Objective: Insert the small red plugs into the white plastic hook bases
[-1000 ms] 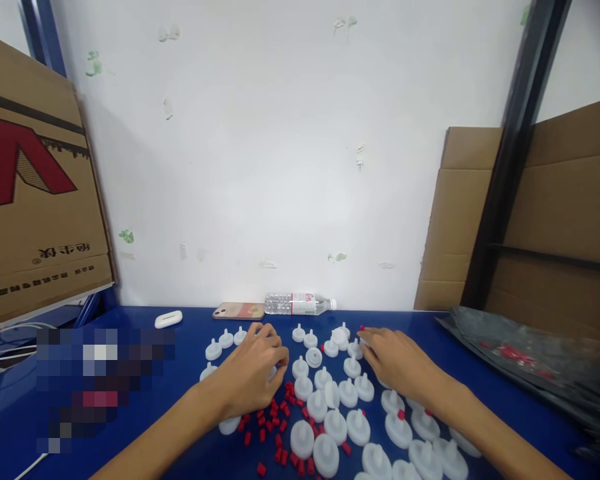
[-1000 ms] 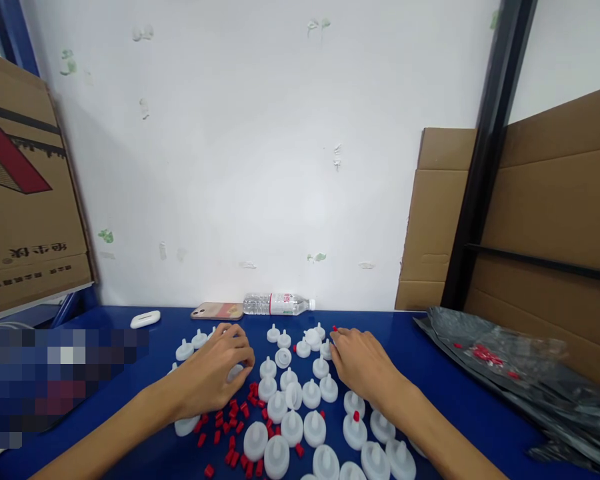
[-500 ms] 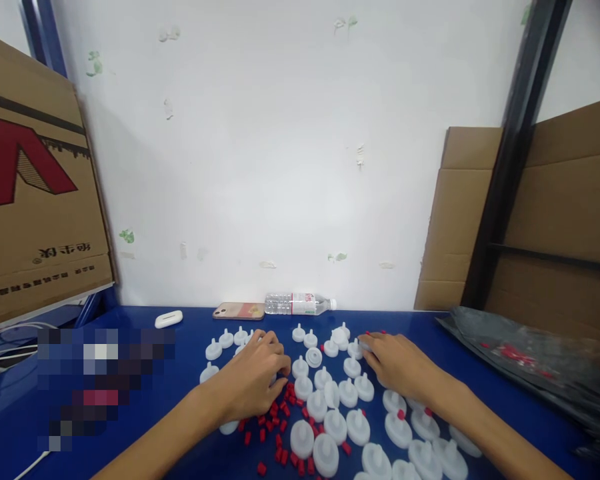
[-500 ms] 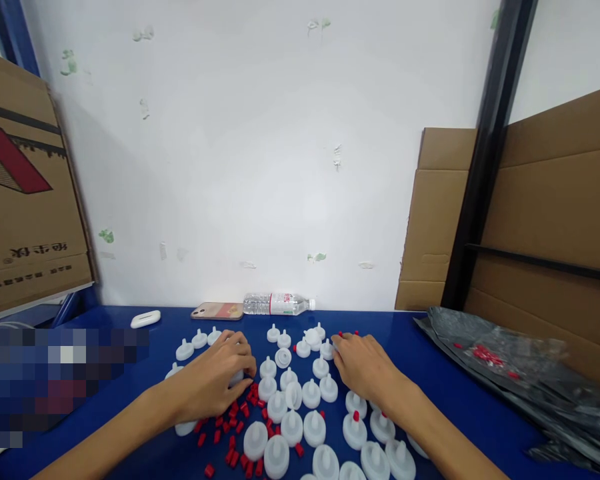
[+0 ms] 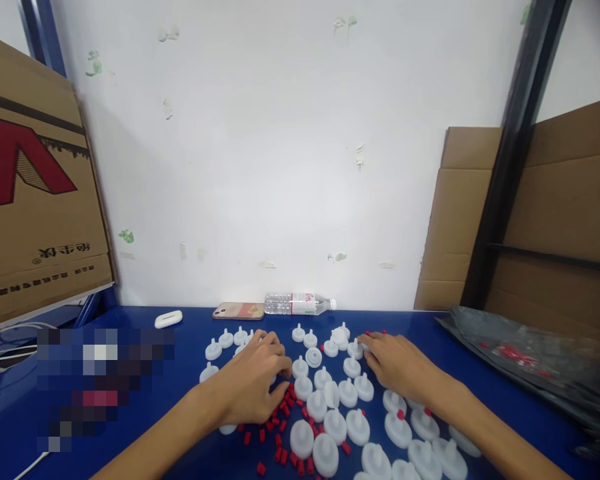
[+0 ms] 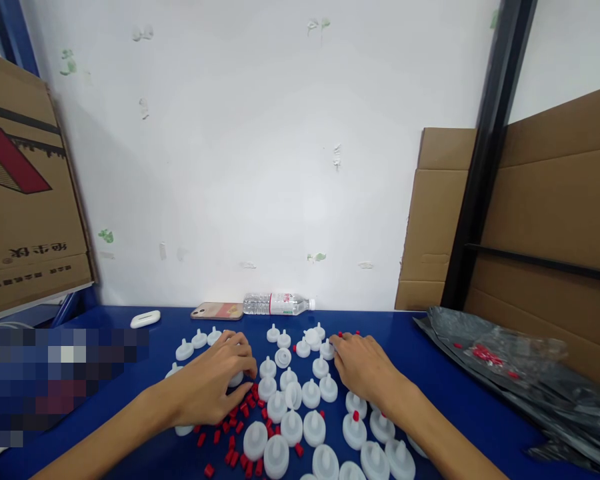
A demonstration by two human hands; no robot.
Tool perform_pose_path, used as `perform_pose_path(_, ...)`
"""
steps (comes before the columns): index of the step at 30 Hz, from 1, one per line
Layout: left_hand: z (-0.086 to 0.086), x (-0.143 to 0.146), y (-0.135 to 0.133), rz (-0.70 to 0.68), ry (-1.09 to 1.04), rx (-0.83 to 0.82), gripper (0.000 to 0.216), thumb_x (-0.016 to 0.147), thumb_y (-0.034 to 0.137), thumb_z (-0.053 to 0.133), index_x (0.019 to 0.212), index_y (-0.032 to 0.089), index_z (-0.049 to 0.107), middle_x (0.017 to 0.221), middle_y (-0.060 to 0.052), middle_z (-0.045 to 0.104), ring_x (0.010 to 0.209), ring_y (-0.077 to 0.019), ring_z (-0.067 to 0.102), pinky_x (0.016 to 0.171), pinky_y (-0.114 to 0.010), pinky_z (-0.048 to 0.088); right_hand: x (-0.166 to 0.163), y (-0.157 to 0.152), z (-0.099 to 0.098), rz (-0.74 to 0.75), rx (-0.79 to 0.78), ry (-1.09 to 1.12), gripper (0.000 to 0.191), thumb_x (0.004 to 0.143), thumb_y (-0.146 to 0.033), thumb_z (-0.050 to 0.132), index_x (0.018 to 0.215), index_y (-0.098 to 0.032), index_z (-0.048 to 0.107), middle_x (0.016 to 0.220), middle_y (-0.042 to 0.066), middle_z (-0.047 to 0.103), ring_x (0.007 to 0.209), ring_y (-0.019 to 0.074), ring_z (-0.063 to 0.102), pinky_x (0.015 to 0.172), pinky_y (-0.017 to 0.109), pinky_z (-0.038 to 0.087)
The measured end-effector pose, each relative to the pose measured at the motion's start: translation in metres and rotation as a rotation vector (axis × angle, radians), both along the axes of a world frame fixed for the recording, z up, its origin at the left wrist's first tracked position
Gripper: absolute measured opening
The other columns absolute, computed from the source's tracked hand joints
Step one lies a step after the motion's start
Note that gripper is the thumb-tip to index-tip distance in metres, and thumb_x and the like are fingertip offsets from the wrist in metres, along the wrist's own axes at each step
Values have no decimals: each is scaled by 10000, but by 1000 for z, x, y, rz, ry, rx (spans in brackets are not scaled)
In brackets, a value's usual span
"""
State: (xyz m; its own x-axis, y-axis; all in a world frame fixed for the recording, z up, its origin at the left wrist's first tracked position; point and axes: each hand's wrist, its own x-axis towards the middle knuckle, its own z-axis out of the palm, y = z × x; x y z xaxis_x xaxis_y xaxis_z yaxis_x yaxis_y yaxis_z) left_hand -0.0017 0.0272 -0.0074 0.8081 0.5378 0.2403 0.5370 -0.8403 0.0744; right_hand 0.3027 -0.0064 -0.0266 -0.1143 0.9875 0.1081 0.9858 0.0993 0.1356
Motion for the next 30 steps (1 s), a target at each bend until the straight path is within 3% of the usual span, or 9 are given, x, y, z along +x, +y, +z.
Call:
perform_pose_path(6, 3, 2, -4, -17, -2, -12, 94, 883, 301, 695, 916, 215, 714, 947, -57, 689, 1031, -279, 562, 1007, -507, 358, -2, -1, 1, 1, 5, -2, 309, 981, -212, 399, 1153, -181, 654, 1107, 152, 721, 992, 342, 703, 784, 415, 478)
perform_pose_path(14, -3, 2, 3, -43, 3, -12, 18, 901, 220, 709, 890, 212, 697, 929, -36, 698, 997, -249, 572, 930, -429, 375, -5, -2, 2, -3, 7, -2, 305, 986, -236, 444, 1190, -172, 661, 1135, 159, 716, 1033, 349, 695, 828, 431, 497)
perform_pose_path(24, -4, 2, 4, -68, -21, 11, 110, 897, 132, 697, 820, 202, 662, 861, -14, 692, 933, -223, 579, 876, -380, 380, -5, -2, 3, -5, -8, 7, 320, 993, -267, 451, 1223, -172, 653, 1131, 160, 717, 1033, 352, 692, 832, 431, 497)
perform_pose_path(30, -3, 2, 5, -78, -63, 62, 81, 952, 141, 619, 896, 199, 632, 864, -22, 672, 893, -219, 580, 881, -391, 389, -5, -2, 3, -3, 4, 14, 320, 989, -265, 469, 1231, -172, 655, 1135, 169, 716, 1031, 348, 693, 828, 423, 499)
